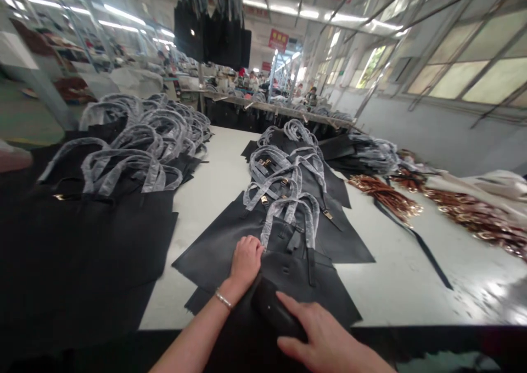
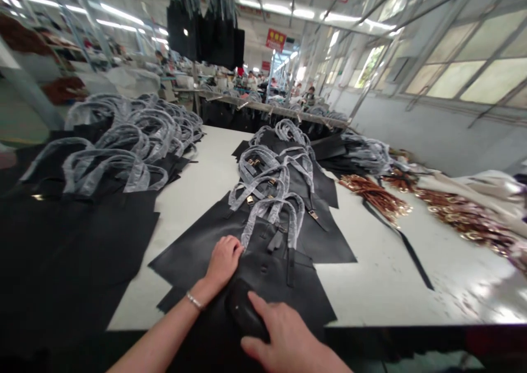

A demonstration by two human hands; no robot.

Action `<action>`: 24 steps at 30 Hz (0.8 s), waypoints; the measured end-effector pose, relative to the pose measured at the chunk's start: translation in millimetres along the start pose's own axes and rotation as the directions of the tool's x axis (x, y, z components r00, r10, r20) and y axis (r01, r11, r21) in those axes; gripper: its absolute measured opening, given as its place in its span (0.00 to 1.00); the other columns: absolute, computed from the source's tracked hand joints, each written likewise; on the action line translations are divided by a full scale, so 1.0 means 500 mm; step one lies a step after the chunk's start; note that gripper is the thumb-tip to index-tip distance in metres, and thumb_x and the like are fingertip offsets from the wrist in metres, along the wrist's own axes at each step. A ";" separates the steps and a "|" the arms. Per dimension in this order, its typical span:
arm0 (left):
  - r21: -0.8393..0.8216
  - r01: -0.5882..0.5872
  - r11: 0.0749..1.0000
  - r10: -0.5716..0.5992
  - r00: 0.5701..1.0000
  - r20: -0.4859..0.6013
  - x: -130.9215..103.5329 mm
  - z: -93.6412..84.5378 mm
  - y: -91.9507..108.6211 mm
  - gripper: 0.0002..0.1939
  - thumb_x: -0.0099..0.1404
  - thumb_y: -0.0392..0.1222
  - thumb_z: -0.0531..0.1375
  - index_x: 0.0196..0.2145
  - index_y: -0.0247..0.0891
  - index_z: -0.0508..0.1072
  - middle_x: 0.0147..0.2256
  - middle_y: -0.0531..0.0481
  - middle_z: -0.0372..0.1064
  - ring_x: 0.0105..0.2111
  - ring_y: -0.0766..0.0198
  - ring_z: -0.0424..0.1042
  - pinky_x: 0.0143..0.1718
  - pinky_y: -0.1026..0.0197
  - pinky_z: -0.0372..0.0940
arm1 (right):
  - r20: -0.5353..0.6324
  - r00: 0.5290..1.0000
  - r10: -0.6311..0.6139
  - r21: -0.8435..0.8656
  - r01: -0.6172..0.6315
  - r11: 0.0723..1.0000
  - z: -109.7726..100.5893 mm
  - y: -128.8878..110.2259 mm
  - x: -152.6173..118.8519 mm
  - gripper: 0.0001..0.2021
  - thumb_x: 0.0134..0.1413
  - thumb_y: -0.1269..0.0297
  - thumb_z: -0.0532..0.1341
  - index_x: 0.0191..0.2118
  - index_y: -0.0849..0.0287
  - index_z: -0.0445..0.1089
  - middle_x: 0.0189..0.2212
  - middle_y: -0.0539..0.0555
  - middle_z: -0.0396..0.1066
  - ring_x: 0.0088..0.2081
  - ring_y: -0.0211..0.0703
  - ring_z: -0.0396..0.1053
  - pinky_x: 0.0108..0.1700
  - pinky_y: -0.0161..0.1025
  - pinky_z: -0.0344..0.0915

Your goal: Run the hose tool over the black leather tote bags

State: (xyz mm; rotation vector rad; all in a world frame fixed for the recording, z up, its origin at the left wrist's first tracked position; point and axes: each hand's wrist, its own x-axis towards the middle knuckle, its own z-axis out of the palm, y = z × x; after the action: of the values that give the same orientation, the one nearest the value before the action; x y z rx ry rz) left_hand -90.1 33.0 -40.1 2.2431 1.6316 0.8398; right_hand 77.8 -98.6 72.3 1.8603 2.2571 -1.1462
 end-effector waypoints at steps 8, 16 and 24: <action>-0.314 0.219 0.924 -0.171 0.970 0.175 0.039 -0.018 -0.016 0.09 0.66 0.42 0.53 0.29 0.38 0.68 0.29 0.51 0.69 0.32 0.62 0.68 0.35 0.62 0.58 | -0.126 0.988 0.093 0.158 -0.073 0.985 -0.016 0.011 -0.002 0.34 0.50 0.56 0.62 0.64 0.58 0.59 0.50 0.60 0.74 0.50 0.56 0.70 0.53 0.45 0.64; -0.499 0.330 0.801 -0.207 0.936 0.286 0.081 -0.025 -0.033 0.11 0.55 0.45 0.59 0.22 0.35 0.72 0.21 0.52 0.69 0.24 0.65 0.66 0.24 0.66 0.54 | -0.111 0.987 0.113 0.397 -0.061 0.916 -0.049 0.032 0.036 0.34 0.53 0.53 0.60 0.64 0.58 0.58 0.28 0.52 0.74 0.21 0.41 0.68 0.24 0.35 0.64; -0.606 0.367 0.706 -0.280 0.930 0.237 0.066 0.018 -0.033 0.12 0.57 0.47 0.58 0.26 0.34 0.70 0.23 0.51 0.69 0.23 0.67 0.66 0.25 0.67 0.56 | -0.035 0.998 0.051 0.537 -0.024 0.843 -0.070 0.029 0.083 0.30 0.53 0.55 0.61 0.62 0.55 0.61 0.23 0.46 0.70 0.19 0.36 0.64 0.21 0.32 0.60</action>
State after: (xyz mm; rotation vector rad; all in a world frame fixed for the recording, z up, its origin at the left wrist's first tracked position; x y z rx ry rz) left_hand -91.1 70.6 -45.5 1.4440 1.3384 0.9488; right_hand 92.8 -44.6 72.7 2.0980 2.0449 -1.9043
